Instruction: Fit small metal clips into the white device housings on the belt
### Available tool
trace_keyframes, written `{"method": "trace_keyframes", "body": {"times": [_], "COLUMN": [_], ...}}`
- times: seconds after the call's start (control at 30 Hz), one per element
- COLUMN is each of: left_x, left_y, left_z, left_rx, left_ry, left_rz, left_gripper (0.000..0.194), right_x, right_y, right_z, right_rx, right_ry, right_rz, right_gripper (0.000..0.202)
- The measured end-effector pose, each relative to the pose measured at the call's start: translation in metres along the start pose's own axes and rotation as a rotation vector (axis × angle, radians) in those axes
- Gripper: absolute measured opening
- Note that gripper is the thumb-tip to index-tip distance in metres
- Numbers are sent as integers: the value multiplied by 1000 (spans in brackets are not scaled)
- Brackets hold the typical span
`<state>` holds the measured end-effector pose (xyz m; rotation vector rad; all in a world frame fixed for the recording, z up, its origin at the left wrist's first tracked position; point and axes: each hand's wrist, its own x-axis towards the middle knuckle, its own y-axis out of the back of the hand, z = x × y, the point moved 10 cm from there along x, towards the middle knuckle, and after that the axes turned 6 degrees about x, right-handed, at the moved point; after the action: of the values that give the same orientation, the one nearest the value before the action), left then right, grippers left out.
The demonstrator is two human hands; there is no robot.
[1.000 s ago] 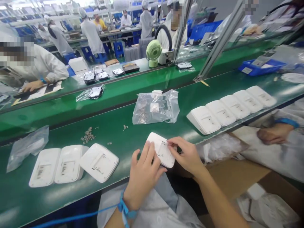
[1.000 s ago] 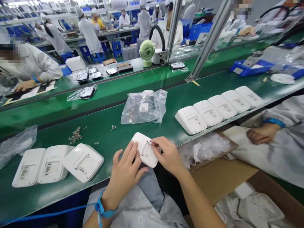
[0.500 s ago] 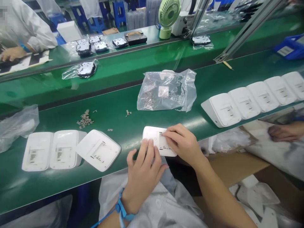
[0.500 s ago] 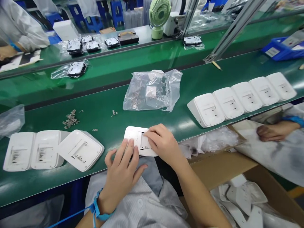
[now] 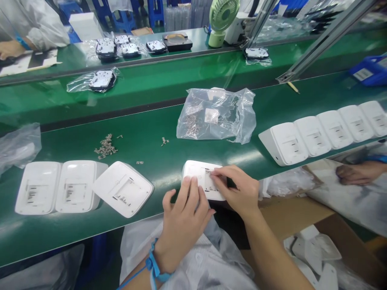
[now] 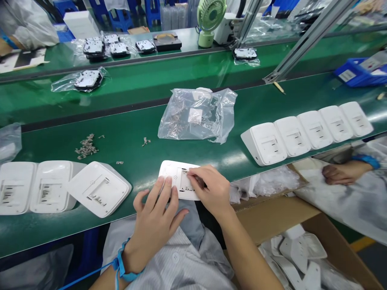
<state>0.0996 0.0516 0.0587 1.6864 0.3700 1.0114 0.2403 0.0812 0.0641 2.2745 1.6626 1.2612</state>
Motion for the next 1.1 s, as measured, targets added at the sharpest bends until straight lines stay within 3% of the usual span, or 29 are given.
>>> {"method": "trace_keyframes", "body": {"times": [0.4, 0.7, 0.9, 1.1], "left_x": [0, -2, -3, -2], "left_y": [2, 2, 1, 1], "left_z": [0, -1, -1, -1], "left_rx": [-25, -63, -65, -65], "left_ry": [-1, 21, 27, 24], "left_rz": [50, 83, 75, 59], "left_gripper": [36, 40, 41, 42], "right_x": [-1, -2, 10, 23], "right_y": [1, -8, 0, -14], "right_z": [-1, -11, 3, 5], "right_rx": [4, -101, -59, -179], "right_ry": [6, 165, -25, -97], "right_rz": [39, -118, -40, -197], "right_gripper": [24, 31, 24, 17]}}
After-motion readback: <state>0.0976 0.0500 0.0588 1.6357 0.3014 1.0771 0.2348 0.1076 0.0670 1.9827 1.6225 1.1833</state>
